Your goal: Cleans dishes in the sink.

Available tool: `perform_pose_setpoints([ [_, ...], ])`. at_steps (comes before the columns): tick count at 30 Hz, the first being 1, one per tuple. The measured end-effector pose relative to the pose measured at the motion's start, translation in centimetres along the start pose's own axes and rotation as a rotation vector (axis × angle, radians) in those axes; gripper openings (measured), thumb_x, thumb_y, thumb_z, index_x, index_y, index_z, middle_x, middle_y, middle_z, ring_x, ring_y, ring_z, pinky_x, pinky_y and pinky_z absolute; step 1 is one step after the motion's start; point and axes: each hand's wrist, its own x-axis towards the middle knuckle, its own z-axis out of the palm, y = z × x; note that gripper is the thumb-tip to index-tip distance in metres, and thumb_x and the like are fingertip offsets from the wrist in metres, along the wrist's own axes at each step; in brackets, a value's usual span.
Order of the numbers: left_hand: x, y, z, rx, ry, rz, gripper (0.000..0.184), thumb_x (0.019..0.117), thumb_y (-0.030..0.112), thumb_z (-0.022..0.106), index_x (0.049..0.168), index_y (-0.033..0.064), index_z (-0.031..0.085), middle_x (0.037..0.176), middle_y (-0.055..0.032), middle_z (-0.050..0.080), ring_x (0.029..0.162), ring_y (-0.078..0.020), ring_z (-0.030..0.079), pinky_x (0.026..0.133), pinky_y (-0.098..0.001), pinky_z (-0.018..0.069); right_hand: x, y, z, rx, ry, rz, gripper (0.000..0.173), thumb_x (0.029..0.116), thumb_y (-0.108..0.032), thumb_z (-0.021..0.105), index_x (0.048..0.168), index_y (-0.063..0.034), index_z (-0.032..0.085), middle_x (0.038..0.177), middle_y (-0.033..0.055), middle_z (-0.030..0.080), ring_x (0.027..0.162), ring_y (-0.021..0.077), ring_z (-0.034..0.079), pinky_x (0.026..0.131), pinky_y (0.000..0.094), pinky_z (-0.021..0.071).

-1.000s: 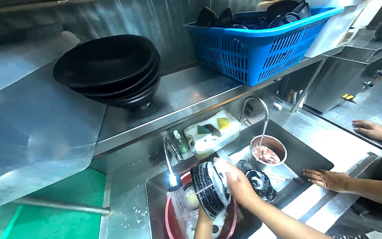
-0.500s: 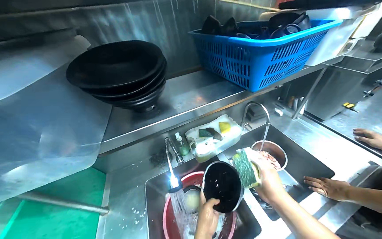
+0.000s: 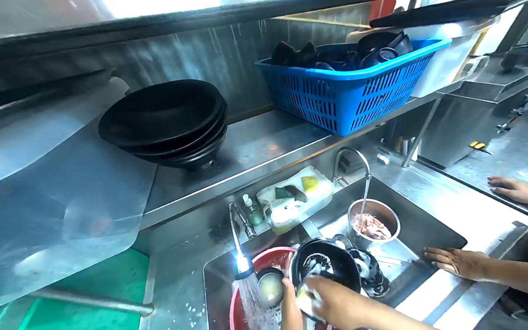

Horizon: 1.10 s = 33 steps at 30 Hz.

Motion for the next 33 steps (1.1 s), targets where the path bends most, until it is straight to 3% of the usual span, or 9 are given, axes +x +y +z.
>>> perform_pose_setpoints([
  [3,-0.4,0.1,-0.3,0.001,-0.009,-0.003,0.080,0.1044,0.063,0.026,0.161,0.0070,0.020,0.156,-0.0116,0.044,0.137,-0.0128,0.049,0.114,-0.0360,0.0441,-0.3,0.1,-0.3,-0.137,-0.078,-0.115,0.029,0.0968,-0.009,0.064,0.122,0.0036,0.065,0.126,0.0255,0.063,0.119,0.0393,0.061,0.106,0.0561,0.0479],
  [5,-0.5,0.5,0.5,0.013,-0.015,-0.046,0.068,0.1068,0.050,0.032,0.159,0.0066,0.025,0.148,-0.0122,0.052,0.129,-0.0145,0.056,0.108,-0.0380,0.0494,0.2,0.2,-0.7,-0.300,0.097,-0.206,0.023,0.0950,-0.007,0.064,0.116,0.0017,0.067,0.125,0.0233,0.064,0.119,0.0377,0.062,0.105,0.0535,0.0504],
  [8,-0.1,1.4,1.1,0.150,-0.051,0.013,0.066,0.1011,0.024,0.051,0.161,0.0077,0.028,0.162,-0.0120,0.037,0.145,-0.0172,0.042,0.118,-0.0395,0.0390,1.2,1.2,-2.3,-0.826,0.390,-0.333,0.019,0.0981,-0.005,0.057,0.112,-0.0036,0.070,0.122,0.0175,0.069,0.118,0.0373,0.064,0.103,0.0553,0.0513],
  [11,0.3,2.3,1.1,0.262,-0.015,0.154,0.066,0.0954,0.017,0.055,0.157,0.0039,0.035,0.163,-0.0132,0.035,0.149,-0.0175,0.036,0.121,-0.0372,0.0341,1.2,0.6,-2.9,-0.963,0.260,0.016,0.036,0.0994,0.005,0.046,0.132,0.0008,0.061,0.144,0.0207,0.057,0.130,0.0422,0.056,0.106,0.0592,0.0465],
  [14,0.4,2.7,0.8,0.357,0.043,0.255,0.055,0.1008,0.017,0.049,0.152,-0.0008,0.042,0.160,-0.0164,0.039,0.149,-0.0197,0.037,0.122,-0.0377,0.0319,0.6,-0.2,-1.2,-0.746,0.111,0.258,0.038,0.0958,0.008,0.051,0.133,0.0061,0.059,0.143,0.0280,0.054,0.135,0.0486,0.049,0.108,0.0634,0.0437],
  [20,0.0,1.7,1.2,0.393,0.027,0.323,0.054,0.1056,0.023,0.040,0.153,-0.0033,0.039,0.160,-0.0186,0.040,0.147,-0.0187,0.039,0.122,-0.0355,0.0324,0.4,1.2,3.4,0.050,0.365,-0.155,0.032,0.0938,-0.008,0.064,0.124,0.0016,0.064,0.126,0.0200,0.065,0.123,0.0297,0.061,0.111,0.0439,0.0475],
  [25,0.1,0.3,-1.2,0.479,0.082,0.363,0.052,0.1041,0.023,0.047,0.147,-0.0050,0.048,0.154,-0.0196,0.047,0.145,-0.0205,0.044,0.121,-0.0369,0.0353,-1.7,3.6,1.3,-0.654,-0.045,-0.077,0.032,0.0945,0.002,0.060,0.125,-0.0011,0.065,0.130,0.0256,0.063,0.126,0.0475,0.057,0.105,0.0648,0.0463],
  [29,0.4,-1.6,-2.2,0.385,0.245,0.158,0.056,0.1063,0.031,0.044,0.154,0.0024,0.041,0.159,-0.0160,0.041,0.147,-0.0214,0.040,0.121,-0.0407,0.0340,-3.5,6.3,-1.6,-0.637,0.368,0.001,0.025,0.1011,-0.011,0.052,0.121,-0.0067,0.067,0.125,0.0196,0.067,0.125,0.0417,0.059,0.107,0.0617,0.0456],
  [33,1.5,-4.0,-2.0,0.165,0.355,-0.180,0.060,0.1082,0.046,0.044,0.159,0.0156,0.034,0.153,-0.0179,0.047,0.133,-0.0341,0.054,0.098,-0.0608,0.0524,-2.4,10.2,0.1,0.346,0.746,0.286,0.046,0.1005,-0.029,0.059,0.136,-0.0012,0.055,0.132,0.0157,0.061,0.122,0.0224,0.061,0.103,0.0404,0.0523],
])
